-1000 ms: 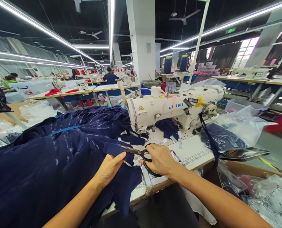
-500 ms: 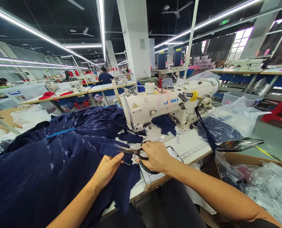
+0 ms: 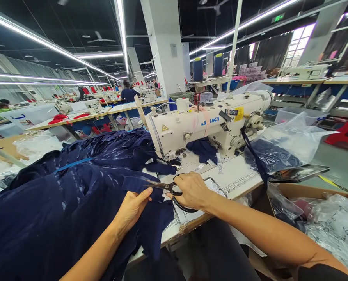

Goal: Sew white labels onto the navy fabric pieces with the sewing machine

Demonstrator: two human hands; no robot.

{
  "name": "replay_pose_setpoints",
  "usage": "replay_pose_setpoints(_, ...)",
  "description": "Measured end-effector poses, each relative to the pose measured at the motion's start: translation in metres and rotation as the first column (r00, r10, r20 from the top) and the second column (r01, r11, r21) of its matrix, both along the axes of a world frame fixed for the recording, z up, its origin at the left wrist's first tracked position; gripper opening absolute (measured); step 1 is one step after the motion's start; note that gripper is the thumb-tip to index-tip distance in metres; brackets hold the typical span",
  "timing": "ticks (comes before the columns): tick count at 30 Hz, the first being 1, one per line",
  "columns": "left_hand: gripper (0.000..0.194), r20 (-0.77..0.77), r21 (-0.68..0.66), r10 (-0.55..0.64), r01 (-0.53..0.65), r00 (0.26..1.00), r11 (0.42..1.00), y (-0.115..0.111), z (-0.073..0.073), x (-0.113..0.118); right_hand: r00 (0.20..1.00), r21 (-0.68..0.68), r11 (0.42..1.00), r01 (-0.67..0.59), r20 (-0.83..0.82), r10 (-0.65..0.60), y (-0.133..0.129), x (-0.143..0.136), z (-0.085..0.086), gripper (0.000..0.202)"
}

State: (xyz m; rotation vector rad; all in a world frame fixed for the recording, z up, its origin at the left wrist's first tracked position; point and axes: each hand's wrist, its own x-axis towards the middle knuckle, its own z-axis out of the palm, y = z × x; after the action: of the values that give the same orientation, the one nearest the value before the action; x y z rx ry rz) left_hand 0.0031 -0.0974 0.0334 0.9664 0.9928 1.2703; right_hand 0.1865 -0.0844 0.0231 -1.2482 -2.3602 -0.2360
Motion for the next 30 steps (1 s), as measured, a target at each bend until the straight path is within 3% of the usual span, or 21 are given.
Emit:
replay_pose_setpoints(8,0.026,0.003,0.035,0.037,-0.037,0.999,0.999,0.0,0.001,-0.001,0.995,-0.205,0.975,0.085,-0.041,-0.095,0.009,0.008,0.003,0.037)
replay_pose_setpoints(14,0.025,0.04,0.055,0.011,-0.013,0.999,0.998,0.002,-0.001,-0.002,0.981,-0.214,0.958,0.191,0.071,-0.179,0.013,0.04,0.005,0.036)
replay_pose_setpoints(19,0.022,0.069,0.035,-0.002,-0.001,0.998,0.999,0.003,-0.003,-0.003,0.917,-0.233,0.89,0.392,0.175,-0.358,0.016,0.094,-0.004,0.038)
replay_pose_setpoints(25,0.021,0.128,0.048,-0.015,0.009,0.992,0.999,0.004,-0.003,-0.001,0.734,-0.307,0.666,0.68,0.302,-0.609,0.024,0.156,-0.014,0.038)
replay_pose_setpoints(28,0.021,0.136,0.037,-0.011,0.006,0.991,0.999,0.005,-0.004,-0.001,0.695,-0.285,0.635,0.718,0.32,-0.644,0.029,0.169,-0.022,0.035)
replay_pose_setpoints(30,0.02,0.138,0.037,-0.007,0.002,0.99,0.999,0.005,-0.004,-0.001,0.696,-0.246,0.653,0.717,0.308,-0.648,0.034,0.17,-0.028,0.033)
